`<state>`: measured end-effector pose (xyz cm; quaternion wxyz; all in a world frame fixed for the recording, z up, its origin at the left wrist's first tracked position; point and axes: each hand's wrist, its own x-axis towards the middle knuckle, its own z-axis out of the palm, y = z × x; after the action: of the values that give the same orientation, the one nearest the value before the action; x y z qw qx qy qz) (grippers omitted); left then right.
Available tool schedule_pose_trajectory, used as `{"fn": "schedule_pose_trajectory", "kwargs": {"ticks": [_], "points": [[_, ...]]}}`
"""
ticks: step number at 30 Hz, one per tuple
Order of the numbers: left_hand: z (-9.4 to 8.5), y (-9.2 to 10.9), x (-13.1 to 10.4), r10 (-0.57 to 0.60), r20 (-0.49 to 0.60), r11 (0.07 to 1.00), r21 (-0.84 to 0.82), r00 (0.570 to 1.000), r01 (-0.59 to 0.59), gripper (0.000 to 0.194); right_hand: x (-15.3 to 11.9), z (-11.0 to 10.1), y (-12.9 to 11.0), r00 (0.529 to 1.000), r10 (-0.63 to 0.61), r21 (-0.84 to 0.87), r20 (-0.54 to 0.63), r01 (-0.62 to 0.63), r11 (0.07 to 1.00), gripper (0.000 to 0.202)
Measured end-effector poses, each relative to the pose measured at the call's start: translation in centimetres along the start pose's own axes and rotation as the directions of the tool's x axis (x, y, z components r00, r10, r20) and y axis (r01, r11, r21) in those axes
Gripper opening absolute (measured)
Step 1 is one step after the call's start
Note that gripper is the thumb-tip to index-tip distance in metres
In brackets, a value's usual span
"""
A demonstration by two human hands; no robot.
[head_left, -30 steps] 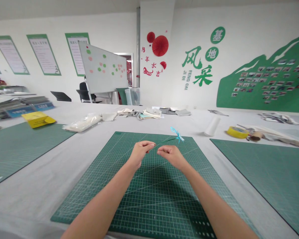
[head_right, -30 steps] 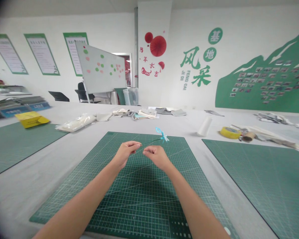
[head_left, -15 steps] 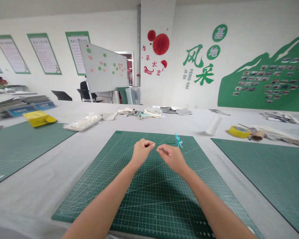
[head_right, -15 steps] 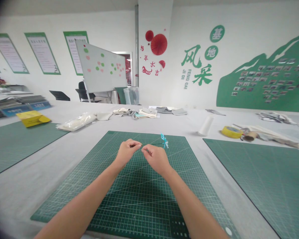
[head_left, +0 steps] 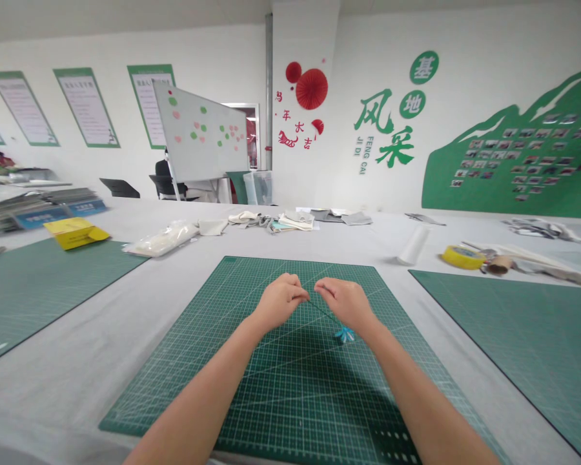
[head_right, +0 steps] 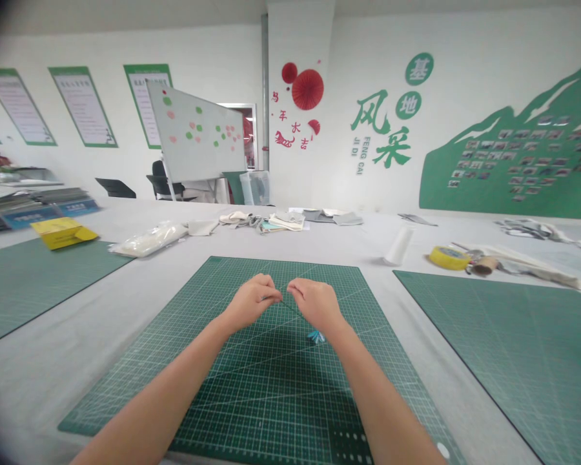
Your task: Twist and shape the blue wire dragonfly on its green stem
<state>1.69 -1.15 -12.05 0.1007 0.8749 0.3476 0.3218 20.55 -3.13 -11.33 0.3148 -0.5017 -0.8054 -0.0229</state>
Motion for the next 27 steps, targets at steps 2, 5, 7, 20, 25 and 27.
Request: {"fn": "schedule_pose_trajectory", "kwargs": {"ticks": [2,5,7,20,25,27], "points": [[-0.3,0.0,0.1,0.023,0.058,0.996,-0.091,0.998,-0.017,0.017,0.2,-0.3,0.7,0.996,0.0,0.076,0.088,-0.007,0.997,0.021],[-0.6,0.0,0.1,0.014,0.109,0.955,-0.295,0.994,0.019,0.015,0.4,-0.5,1.7,0.981,0.008,0.24,0.193,-0.055,0.969,0.023],[-0.7,0.0,0.2,-0.029,0.108,0.901,-0.428,0.994,0.073,0.014,0.5,-0.2,2.1,0.972,0.046,0.322,0.231,-0.121,0.939,0.023],[2.0,-1.4,0.2,-0.569,0.009,0.511,-0.78,0.822,0.362,0.025,-0.2,2.0,-1.0,0.994,-0.025,0.228,0.11,-0.001,0.974,0.022],[2.0,-1.3,0.2,-0.577,-0.065,0.596,-0.715,0.814,0.366,0.02,-0.4,2.1,-1.7,0.991,-0.086,0.114,0.099,0.075,0.991,0.022],[1.9,-1.3,0.2,-0.552,-0.109,0.668,-0.651,0.827,0.36,0.017,-0.5,2.1,-1.8,0.991,-0.096,0.093,0.094,0.088,0.992,0.021]]}}
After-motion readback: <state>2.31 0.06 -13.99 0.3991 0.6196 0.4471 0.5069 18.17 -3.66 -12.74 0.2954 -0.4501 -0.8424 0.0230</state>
